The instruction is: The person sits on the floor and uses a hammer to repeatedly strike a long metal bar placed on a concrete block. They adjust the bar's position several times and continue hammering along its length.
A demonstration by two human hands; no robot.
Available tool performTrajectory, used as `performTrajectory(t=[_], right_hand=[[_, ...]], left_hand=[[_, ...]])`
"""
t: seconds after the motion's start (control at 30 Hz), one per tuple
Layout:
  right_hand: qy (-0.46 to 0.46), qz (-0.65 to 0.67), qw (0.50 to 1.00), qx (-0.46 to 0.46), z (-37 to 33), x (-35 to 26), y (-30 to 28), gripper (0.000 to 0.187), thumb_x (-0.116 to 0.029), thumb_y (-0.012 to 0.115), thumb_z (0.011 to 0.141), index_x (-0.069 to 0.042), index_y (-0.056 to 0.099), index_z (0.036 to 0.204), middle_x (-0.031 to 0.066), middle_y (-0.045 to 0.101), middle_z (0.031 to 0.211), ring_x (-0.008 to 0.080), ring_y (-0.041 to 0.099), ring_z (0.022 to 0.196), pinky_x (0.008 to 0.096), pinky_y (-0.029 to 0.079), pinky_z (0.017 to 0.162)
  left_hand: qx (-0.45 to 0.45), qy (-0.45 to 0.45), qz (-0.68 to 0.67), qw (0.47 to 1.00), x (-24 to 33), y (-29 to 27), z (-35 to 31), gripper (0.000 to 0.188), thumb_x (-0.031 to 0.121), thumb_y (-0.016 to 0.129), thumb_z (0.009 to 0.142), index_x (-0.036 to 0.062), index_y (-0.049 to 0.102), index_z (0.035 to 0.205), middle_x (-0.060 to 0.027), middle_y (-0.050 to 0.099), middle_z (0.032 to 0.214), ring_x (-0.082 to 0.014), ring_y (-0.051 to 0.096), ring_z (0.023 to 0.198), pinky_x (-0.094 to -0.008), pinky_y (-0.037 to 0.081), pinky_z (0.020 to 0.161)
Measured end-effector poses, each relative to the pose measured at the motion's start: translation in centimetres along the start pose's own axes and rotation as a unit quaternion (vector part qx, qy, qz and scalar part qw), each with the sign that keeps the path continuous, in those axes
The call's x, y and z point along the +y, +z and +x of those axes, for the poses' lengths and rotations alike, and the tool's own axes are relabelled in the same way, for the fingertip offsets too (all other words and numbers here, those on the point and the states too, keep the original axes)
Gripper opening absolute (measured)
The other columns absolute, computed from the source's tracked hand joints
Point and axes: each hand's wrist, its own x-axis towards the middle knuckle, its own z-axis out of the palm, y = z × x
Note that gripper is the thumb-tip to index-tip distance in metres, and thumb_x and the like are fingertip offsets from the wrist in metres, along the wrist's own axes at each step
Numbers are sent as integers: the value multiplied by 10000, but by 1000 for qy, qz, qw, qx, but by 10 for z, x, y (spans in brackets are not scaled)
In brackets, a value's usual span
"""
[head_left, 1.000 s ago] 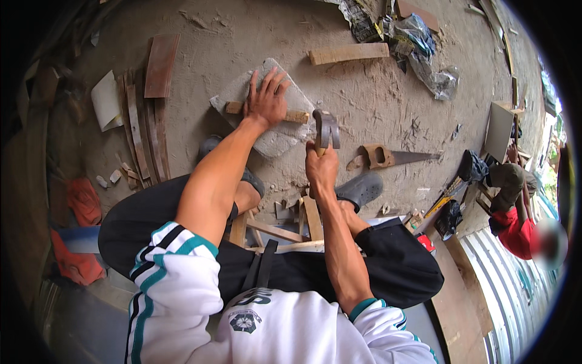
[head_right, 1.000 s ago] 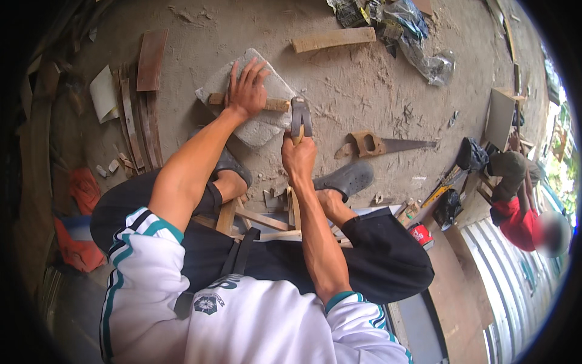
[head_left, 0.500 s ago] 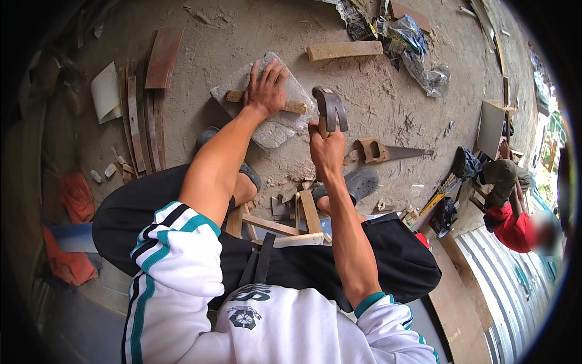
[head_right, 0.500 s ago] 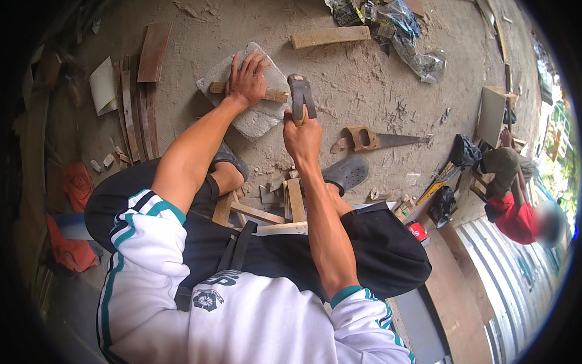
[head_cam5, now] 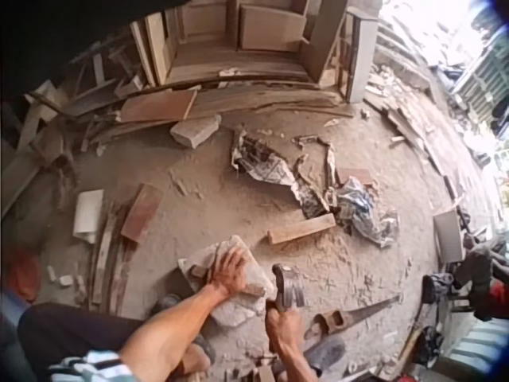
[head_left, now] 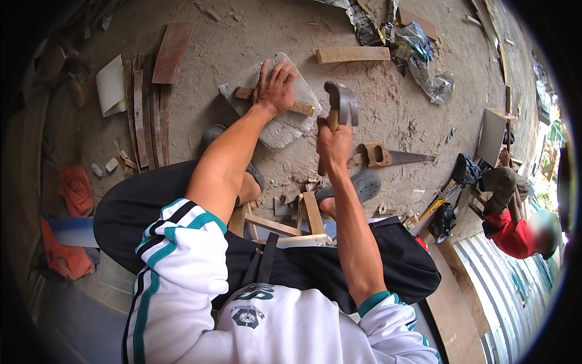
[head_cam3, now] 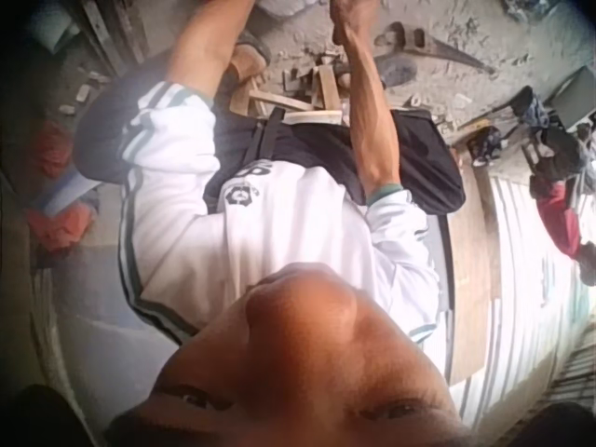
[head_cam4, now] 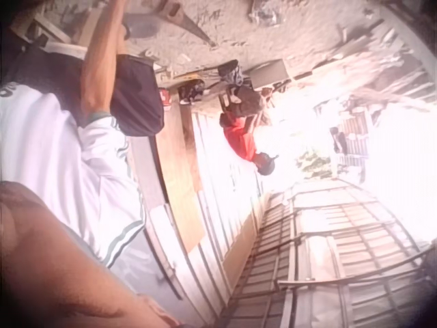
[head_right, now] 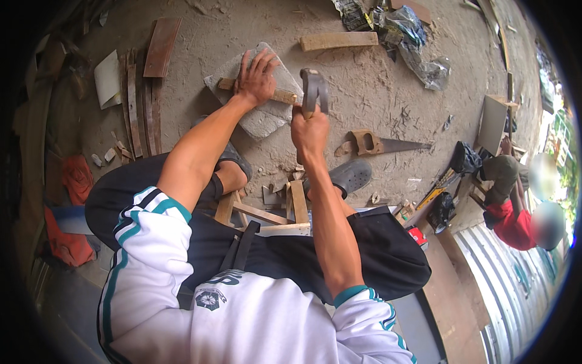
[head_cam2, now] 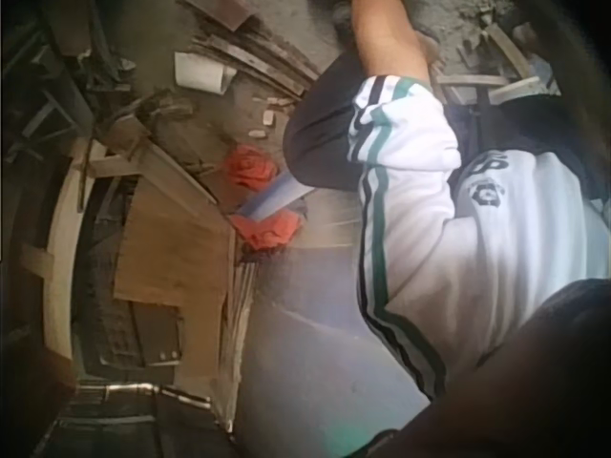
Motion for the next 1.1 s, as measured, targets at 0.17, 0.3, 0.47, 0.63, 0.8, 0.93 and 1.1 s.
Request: performTrajectory(t=[0.17, 0.3, 0.47, 0.63, 0.8, 0.93, 1.1], right_hand=[[118, -4, 992, -48, 8, 34, -1, 236, -235, 592, 896, -2, 617, 861, 132, 614, 638, 253, 598, 535, 408, 466, 532], [103, 93, 990, 16, -23, 45, -48, 244, -220, 643, 929, -70, 517, 783, -8, 476, 555, 120, 465, 426, 316, 378, 400], [175, 138, 975, -18, -95, 38, -135, 237, -166, 653, 926, -86, 489, 774, -31, 447, 576, 78, 414, 415, 273, 343, 386], [180, 119, 976, -25, -155, 38, -188, 242, -189, 660, 928, -51, 530, 777, -12, 479, 577, 85, 454, 441, 278, 360, 413], [136, 92, 985, -45, -186, 22, -224, 275, -242, 687, 926, -36, 559, 796, -8, 508, 593, 85, 467, 460, 282, 369, 436], [77, 85, 992, -54, -202, 1, -237, 266, -233, 684, 946, -49, 546, 811, -30, 473, 616, 66, 439, 476, 256, 357, 435], [14, 131, 988, -83, -217, -20, -245, 267, -228, 673, 963, -55, 535, 812, -35, 467, 623, 53, 433, 477, 239, 347, 432]], left_hand=[[8, 8, 3, 1000, -1, 8, 2, 436, 200, 548, 854, 113, 508, 1279, -83, 467, 1394, -282, 329, 1421, -576, 149, 1196], [31, 30, -8, 999, -8, 9, 5, 413, 301, 584, 894, 102, 536, 1252, -93, 508, 1345, -284, 386, 1384, -541, 205, 1185], [12, 152, -69, 986, -6, -17, -14, 420, 401, 673, 883, 136, 586, 1197, -86, 556, 1278, -262, 458, 1325, -501, 271, 1159], [-22, 163, 0, 986, 4, -35, -26, 426, 336, 723, 863, 131, 572, 1204, -76, 587, 1213, -279, 533, 1200, -477, 362, 1059], [-91, -23, -345, 934, 73, -77, -2, 358, 377, 519, 997, 75, 567, 1183, -80, 618, 937, -248, 606, 795, -387, 487, 732], [-149, -48, -609, 778, 135, -125, 12, 462, 423, 369, 1048, 45, 554, 1238, -55, 588, 827, -137, 549, 666, -301, 472, 620], [-188, -5, -681, 708, 192, -209, 10, 455, 414, 380, 1053, 30, 547, 1230, -38, 570, 823, -101, 526, 677, -264, 458, 627]])
